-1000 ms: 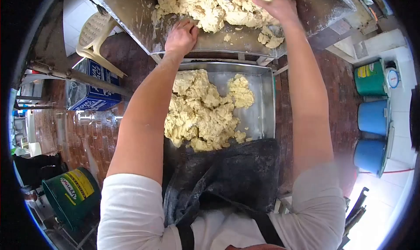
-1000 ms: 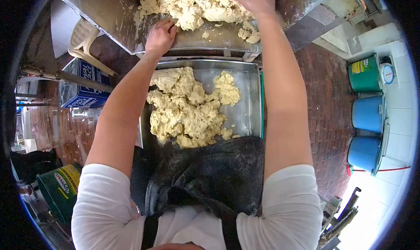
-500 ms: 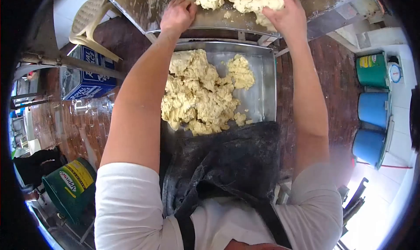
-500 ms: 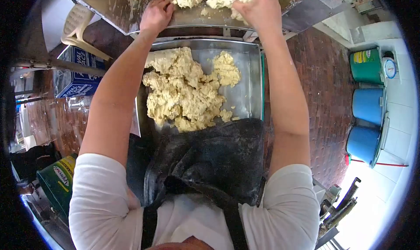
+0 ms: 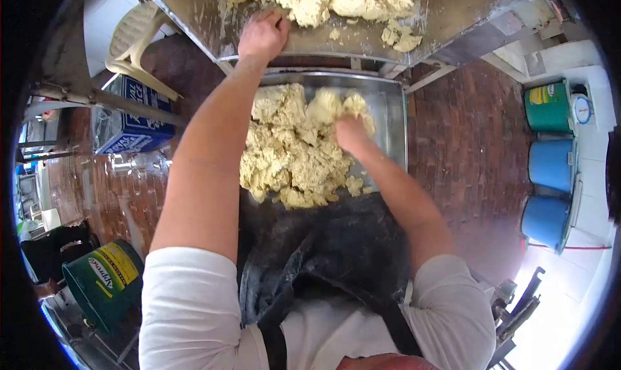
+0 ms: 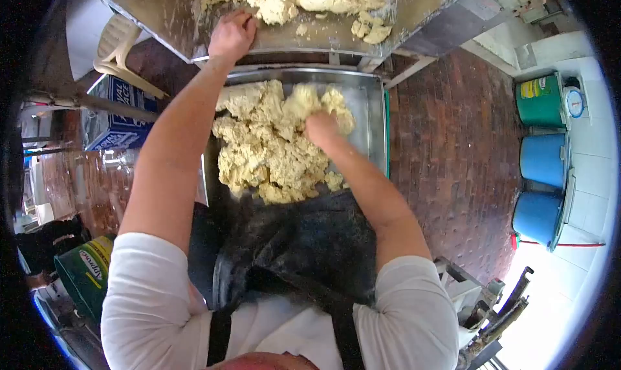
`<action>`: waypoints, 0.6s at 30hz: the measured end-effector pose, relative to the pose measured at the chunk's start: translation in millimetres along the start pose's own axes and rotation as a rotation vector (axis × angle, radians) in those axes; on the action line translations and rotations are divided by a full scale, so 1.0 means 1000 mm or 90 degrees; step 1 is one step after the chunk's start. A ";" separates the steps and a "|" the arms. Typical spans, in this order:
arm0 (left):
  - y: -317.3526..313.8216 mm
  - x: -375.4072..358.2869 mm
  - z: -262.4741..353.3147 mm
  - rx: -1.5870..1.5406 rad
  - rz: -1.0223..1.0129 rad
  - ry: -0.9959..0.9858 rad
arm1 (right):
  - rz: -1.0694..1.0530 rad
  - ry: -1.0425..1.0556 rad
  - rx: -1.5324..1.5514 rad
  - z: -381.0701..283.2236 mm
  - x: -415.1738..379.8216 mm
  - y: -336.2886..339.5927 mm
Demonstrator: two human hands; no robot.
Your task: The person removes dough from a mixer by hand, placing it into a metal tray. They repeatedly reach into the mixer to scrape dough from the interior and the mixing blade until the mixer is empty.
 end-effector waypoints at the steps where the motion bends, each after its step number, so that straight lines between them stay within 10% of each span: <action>1: -0.005 -0.001 0.000 -0.009 0.054 -0.012 | -0.152 0.017 0.112 -0.002 0.009 -0.002; 2: -0.008 0.003 -0.005 0.001 0.058 -0.049 | -0.309 0.039 0.222 -0.004 0.018 -0.005; 6: -0.005 0.003 -0.004 -0.025 0.069 -0.054 | 0.247 0.061 0.268 -0.002 0.067 0.169; 18: -0.006 0.002 -0.009 -0.041 0.014 -0.023 | 0.062 -0.131 0.081 0.009 0.229 0.190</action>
Point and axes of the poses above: each hand's wrist, its own x-axis towards the middle knuckle, its own y-axis out of the back of the hand, z = x × y, the point moved 2 cm from there along x, towards the middle knuckle, and after that the axes turned 13 degrees about -z, right-handed, at the moved point
